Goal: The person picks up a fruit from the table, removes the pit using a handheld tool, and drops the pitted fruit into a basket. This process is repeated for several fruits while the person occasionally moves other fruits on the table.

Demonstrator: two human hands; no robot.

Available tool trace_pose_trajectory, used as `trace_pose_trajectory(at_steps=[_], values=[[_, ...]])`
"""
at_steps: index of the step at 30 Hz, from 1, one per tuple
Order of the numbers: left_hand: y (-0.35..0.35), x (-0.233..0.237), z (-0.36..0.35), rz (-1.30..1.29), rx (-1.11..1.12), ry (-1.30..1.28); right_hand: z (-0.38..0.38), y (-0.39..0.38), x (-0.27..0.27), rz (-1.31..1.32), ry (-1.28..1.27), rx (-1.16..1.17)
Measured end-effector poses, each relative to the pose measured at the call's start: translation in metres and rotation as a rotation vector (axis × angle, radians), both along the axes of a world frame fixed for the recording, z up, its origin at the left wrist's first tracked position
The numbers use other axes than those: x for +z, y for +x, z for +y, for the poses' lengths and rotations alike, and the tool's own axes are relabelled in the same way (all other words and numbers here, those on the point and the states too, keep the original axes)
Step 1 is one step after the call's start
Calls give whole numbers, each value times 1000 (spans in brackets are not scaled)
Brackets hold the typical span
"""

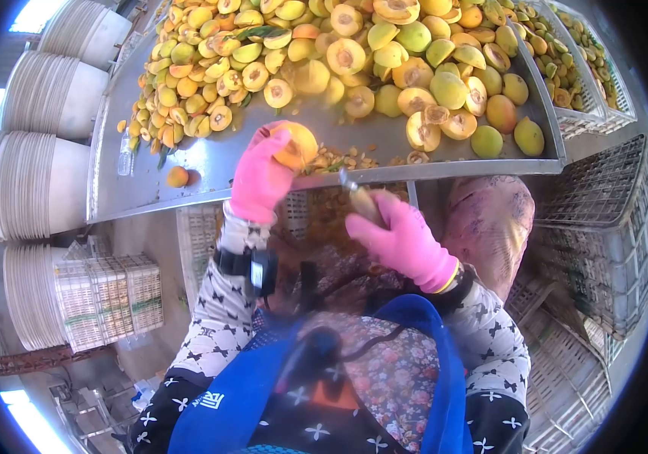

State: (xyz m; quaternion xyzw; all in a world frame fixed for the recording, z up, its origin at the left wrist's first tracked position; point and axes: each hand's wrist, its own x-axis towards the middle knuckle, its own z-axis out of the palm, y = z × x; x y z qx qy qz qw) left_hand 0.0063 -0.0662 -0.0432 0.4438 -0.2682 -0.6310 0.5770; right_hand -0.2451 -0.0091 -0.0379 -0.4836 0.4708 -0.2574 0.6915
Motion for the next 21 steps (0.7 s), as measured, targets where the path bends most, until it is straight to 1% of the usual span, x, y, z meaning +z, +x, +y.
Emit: trace_pose_trajectory(at_steps=[1, 2, 4, 5, 7, 9, 11, 12, 13, 14, 16, 17, 18, 21], values=[[-17, 15, 16, 74, -6, -48, -2, 8, 12, -108, 56, -66], [-32, 22, 31, 153, -14, -95, -3, 16, 13, -165, 35, -118], [-55, 19, 59, 143, -67, -107, -4, 26, 9, -274, -11, -230], [-61, 18, 65, 138, -91, -116, -8, 26, 13, -391, 17, -242], [-43, 13, 66, -462, -214, -212, -19, 15, 27, -284, -25, -86], [-37, 14, 67, -569, -274, -208, -26, 12, 33, -141, -107, 67], [-42, 24, 64, -177, -283, -122, -24, 18, 30, 28, -450, -54], [-45, 28, 63, -106, -262, -114, -24, 21, 26, 113, -621, -119], [-49, 33, 62, -35, -240, -107, -22, 26, 21, 265, -977, -341], [-52, 35, 65, -88, -186, -132, -16, 23, 22, 274, -954, -289], [-54, 41, 66, -30, -91, -177, -2, 14, 31, 284, -904, -174], [-55, 45, 64, 82, -62, -195, 3, 13, 33, 403, -1000, -68], [-57, 47, 64, 196, -37, -211, 3, 15, 30, 427, -1040, -55], [-61, 49, 65, 49, -77, -190, 0, 18, 15, 482, -1130, 0]])
